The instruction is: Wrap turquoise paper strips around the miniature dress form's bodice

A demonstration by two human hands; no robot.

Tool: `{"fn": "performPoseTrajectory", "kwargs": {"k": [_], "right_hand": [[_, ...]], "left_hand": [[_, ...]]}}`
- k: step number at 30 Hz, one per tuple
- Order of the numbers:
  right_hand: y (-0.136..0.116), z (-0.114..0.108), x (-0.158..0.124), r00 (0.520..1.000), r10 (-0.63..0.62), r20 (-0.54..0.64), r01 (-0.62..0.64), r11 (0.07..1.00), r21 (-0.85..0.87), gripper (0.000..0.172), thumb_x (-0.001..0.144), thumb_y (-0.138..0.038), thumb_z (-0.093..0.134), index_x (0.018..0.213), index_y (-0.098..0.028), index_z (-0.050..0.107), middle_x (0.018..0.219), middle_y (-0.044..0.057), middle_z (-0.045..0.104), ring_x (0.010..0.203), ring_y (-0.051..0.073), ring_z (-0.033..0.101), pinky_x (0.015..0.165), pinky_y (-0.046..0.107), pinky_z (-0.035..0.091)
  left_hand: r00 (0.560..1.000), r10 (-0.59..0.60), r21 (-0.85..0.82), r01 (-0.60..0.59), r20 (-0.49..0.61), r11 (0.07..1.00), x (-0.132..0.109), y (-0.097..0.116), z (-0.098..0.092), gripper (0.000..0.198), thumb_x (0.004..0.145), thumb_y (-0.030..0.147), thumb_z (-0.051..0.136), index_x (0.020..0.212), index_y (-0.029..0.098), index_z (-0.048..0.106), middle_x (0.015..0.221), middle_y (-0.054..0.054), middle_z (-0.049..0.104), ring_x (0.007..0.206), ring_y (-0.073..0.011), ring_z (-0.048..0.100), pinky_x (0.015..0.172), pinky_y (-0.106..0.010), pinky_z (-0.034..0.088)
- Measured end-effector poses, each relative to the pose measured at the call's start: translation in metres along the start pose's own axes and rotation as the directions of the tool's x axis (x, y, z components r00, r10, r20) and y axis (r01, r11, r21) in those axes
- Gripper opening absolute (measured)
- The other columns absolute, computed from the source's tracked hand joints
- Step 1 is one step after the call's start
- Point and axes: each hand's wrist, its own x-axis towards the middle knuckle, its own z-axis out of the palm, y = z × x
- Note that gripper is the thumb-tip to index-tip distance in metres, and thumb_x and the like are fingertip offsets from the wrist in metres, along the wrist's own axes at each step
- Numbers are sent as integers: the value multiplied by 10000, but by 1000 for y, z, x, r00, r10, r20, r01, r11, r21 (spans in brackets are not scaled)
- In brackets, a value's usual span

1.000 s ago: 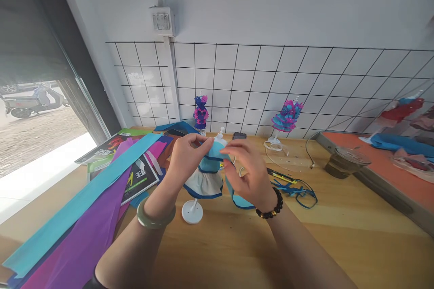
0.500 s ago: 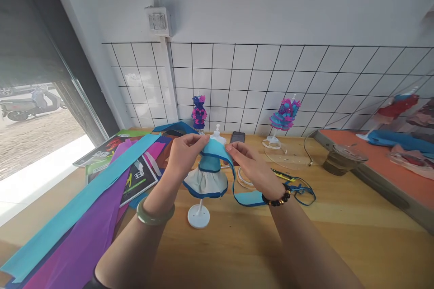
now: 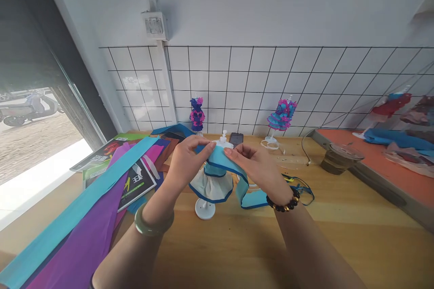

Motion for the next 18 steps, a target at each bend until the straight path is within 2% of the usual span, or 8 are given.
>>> {"fn": "performPoseTrajectory", "kwargs": {"k": [6,13,18], "right_hand": [[-4,-8,-2,999,49,-9,-49,994,-98,556,695,-665,612,514,-187,394,519,-50,300,488,71,233,431,238,168],[-7,-9,-8,999,10,52,-11,1000,9,487,727,-635,606,606,-170,519,560,-37,387,519,82,290,450,235,211],[-9,-4,-10,999,-46,-1,46,999,-20,370,726,-517,656,661,-160,584,592,-30,437,539,87,328,470,235,258]], "left_hand": [[999,50,73,-49,-8,996,-1,1,2,191,818,373,610,774,202,684,860,-38,669,872,-185,599,793,-301,461],[997,78,92,-78,8,993,-3,2,5,192,827,380,601,779,209,673,849,-31,669,864,-182,592,792,-305,452],[996,88,87,-90,17,992,-6,4,7,195,820,396,611,786,211,661,854,-30,667,882,-187,586,808,-310,446]]}}
